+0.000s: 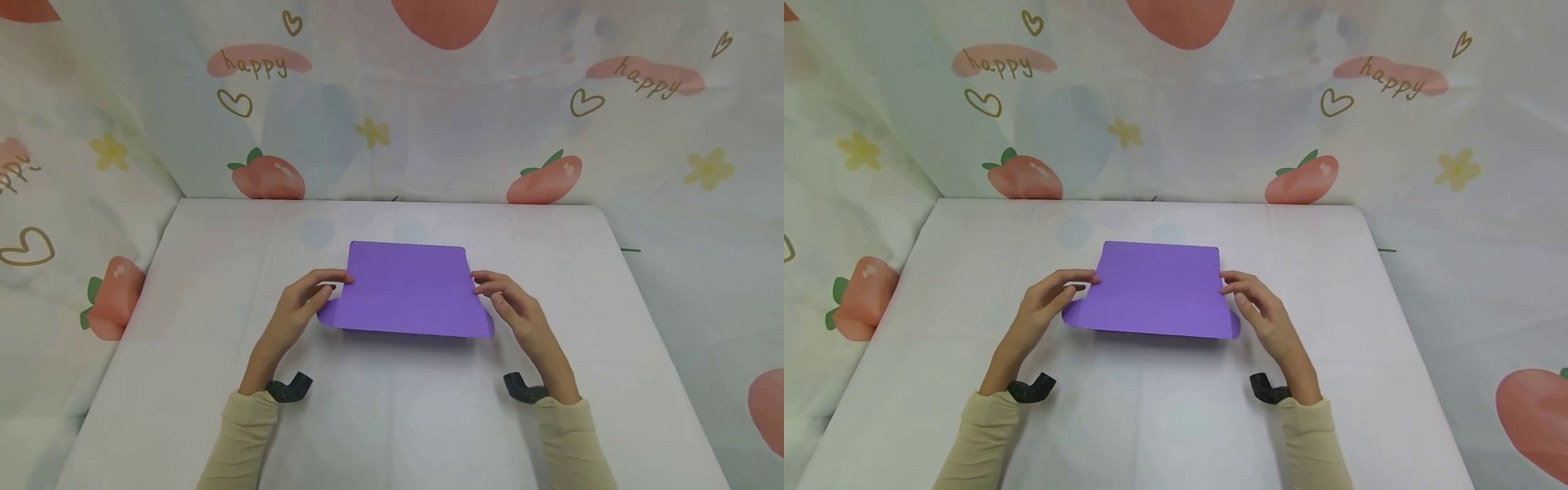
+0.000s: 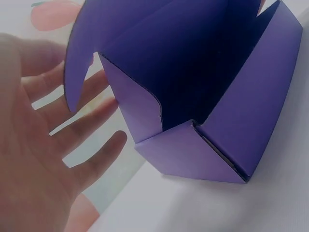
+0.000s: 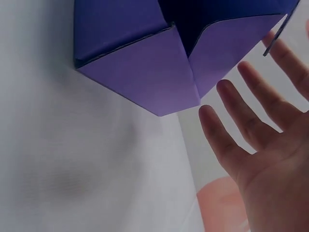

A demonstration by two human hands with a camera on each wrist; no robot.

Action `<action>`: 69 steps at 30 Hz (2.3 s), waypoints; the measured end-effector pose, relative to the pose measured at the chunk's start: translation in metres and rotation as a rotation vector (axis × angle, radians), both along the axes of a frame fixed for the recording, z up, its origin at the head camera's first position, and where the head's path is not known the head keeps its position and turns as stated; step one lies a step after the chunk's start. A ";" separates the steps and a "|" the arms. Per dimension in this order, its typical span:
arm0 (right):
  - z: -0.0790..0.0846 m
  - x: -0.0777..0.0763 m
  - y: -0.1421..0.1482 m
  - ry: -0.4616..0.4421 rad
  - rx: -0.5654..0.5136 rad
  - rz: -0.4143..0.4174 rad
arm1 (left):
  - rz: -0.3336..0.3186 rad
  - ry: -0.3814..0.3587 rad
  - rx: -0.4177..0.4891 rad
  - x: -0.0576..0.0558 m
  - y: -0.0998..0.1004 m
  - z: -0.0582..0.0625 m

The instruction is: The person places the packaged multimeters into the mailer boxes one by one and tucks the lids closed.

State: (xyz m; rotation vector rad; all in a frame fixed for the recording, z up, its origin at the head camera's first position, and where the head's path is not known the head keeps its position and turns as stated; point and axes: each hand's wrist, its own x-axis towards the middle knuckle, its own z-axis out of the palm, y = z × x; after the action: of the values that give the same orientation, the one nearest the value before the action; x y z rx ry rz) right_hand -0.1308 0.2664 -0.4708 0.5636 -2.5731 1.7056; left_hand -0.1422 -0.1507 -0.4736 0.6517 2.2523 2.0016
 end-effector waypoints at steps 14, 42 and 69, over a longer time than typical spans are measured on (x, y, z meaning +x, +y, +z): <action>-0.016 0.007 -0.002 -0.039 0.011 -0.029 | 0.094 -0.044 -0.128 0.008 0.003 -0.009; -0.029 0.010 -0.006 -0.044 0.126 -0.069 | 0.259 0.074 -0.426 0.017 0.024 -0.014; -0.022 0.023 -0.020 -0.073 0.206 -0.122 | 0.270 0.551 -1.014 0.035 0.088 -0.009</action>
State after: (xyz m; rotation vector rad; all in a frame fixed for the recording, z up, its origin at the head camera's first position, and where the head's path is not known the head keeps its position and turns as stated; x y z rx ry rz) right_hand -0.1077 0.2461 -0.4924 0.3451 -2.7901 1.4616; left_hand -0.1072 -0.0631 -0.4822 0.8224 3.3018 0.4807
